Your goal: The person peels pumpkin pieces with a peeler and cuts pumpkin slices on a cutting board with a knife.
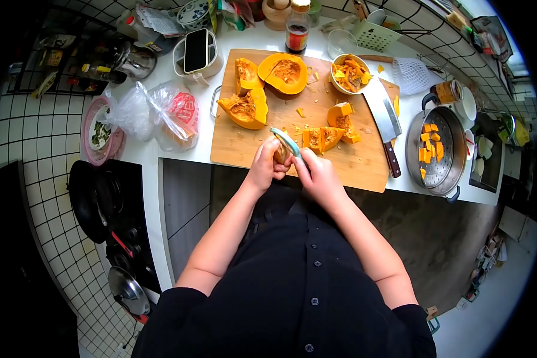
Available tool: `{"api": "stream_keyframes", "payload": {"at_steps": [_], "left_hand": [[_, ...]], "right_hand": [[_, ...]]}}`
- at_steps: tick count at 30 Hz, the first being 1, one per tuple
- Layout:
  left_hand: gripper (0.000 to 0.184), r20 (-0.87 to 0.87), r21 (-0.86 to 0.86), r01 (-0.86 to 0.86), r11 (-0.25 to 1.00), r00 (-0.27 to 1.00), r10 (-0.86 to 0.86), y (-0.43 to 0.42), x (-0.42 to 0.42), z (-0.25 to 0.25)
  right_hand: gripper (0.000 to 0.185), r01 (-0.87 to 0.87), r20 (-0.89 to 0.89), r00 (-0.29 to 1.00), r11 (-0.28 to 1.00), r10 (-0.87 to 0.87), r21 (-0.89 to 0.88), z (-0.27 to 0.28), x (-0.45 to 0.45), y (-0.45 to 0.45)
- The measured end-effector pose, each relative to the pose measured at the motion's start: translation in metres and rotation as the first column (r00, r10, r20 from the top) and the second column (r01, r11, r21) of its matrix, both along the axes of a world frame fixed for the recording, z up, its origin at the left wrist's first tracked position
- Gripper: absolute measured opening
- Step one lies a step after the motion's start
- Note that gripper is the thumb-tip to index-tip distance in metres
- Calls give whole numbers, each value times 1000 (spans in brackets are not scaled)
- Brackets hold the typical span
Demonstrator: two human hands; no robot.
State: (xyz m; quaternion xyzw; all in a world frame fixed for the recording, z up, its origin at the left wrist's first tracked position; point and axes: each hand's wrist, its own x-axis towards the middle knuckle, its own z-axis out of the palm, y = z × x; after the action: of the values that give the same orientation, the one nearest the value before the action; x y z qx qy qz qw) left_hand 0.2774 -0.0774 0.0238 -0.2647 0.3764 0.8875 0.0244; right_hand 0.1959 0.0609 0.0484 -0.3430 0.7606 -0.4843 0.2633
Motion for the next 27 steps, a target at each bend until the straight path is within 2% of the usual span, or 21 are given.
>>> {"api": "stream_keyframes", "payload": {"at_steps": [4, 7, 11, 13, 14, 15, 17, 18, 19, 22, 24, 27], "left_hand": [[46, 3, 96, 55, 994, 998, -55, -1, 3, 0], [49, 18, 166, 64, 984, 998, -68, -2, 4, 1], [50, 33, 213, 43, 976, 998, -51, -2, 10, 0], [49, -52, 283, 51, 958, 998, -38, 2, 12, 23], [48, -93, 314, 64, 947, 995, -37, 0, 10, 36], [46, -117, 320, 65, 945, 993, -29, 0, 8, 43], [45, -102, 276, 62, 959, 994, -35, -6, 7, 28], [45, -98, 251, 67, 966, 994, -43, -9, 6, 23], [47, -19, 278, 11, 961, 1000, -6, -9, 3, 24], [52, -22, 266, 40, 963, 999, -36, -13, 0, 21], [54, 42, 200, 17, 980, 999, -26, -12, -2, 27], [57, 57, 62, -3, 998, 998, -1, -9, -5, 23]], "right_hand": [[14, 13, -40, 999, 998, -16, -68, -6, 2, 1], [15, 20, -152, 988, 1000, -17, 18, -19, 0, 3], [20, 59, -172, 984, 995, -44, 85, -37, -4, 1], [23, 131, -143, 983, 983, -113, 129, -69, -13, 9], [26, 186, -151, 976, 958, -155, 216, -76, -20, 19], [26, 201, -147, 974, 956, -171, 215, -72, -28, 21], [26, 198, -107, 979, 948, -176, 251, -65, -33, 21], [25, 189, -89, 981, 955, -173, 228, -56, -31, 17], [24, 187, -74, 982, 961, -176, 203, -48, -29, 13], [22, 150, -54, 988, 985, -146, 84, -27, -25, 10], [21, 97, -51, 994, 995, -97, 15, -15, -19, 10], [19, 7, -184, 983, 999, -1, 31, -5, -12, 10]]}}
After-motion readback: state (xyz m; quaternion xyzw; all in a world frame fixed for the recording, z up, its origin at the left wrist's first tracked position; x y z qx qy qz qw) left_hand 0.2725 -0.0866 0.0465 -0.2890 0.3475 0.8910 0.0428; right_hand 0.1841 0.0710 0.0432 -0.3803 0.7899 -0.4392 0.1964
